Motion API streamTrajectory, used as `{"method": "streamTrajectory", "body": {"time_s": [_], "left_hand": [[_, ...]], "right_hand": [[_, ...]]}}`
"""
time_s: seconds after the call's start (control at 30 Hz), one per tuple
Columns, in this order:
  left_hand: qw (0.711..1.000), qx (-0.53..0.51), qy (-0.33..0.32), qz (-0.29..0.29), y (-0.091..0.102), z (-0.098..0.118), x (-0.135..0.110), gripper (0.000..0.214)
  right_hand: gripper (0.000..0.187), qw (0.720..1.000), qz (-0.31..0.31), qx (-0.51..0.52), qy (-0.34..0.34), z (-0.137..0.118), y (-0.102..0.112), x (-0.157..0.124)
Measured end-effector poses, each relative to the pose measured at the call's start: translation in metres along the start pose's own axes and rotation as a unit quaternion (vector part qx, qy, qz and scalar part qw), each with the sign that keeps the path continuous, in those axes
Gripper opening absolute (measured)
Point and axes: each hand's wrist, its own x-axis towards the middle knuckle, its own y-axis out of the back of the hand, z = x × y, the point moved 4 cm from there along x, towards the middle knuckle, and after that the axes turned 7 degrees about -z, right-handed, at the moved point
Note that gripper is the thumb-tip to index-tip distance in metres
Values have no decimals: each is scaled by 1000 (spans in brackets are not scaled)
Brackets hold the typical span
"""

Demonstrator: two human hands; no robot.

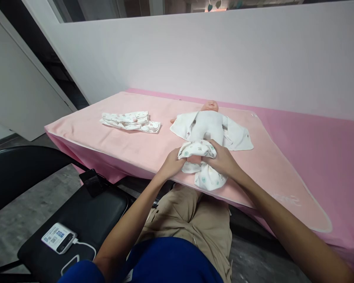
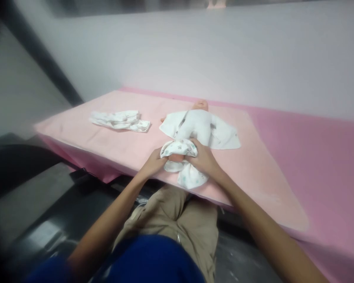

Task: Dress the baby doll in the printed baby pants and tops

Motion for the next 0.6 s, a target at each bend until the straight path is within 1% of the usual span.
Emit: {"method": "streamTrajectory", "body": {"time_s": [0.1,0.17,0.23,0.3,0.37,0.43,0.5,0.6], "left_hand": [[998,60,-1,9,3,-3,11,32],[998,57,15,-10,7,-3,17,26],[999,26,22,-32,13,-1,21,23],[999,4,23,-50,20,-1,22,25],[997,4,26,-67,27,-2,22,31],[995,15,23,-92,31,-3,21,36],[993,20,14,-113,33,-4,21,40],[991,1,14,-137,33,-2,21,45]], "right_hand": [[36,999,-37,-10,38,9,13,12],[34,996,-70,-5,45,16,21,19],[38,994,-106,8,40,22,26,24],[46,991,-131,27,27,28,28,26],[51,991,-128,44,10,32,28,26],[50,992,-112,55,-2,34,26,24],[48,993,-99,63,-7,34,23,22],[55,993,-86,77,-13,33,21,20]]}}
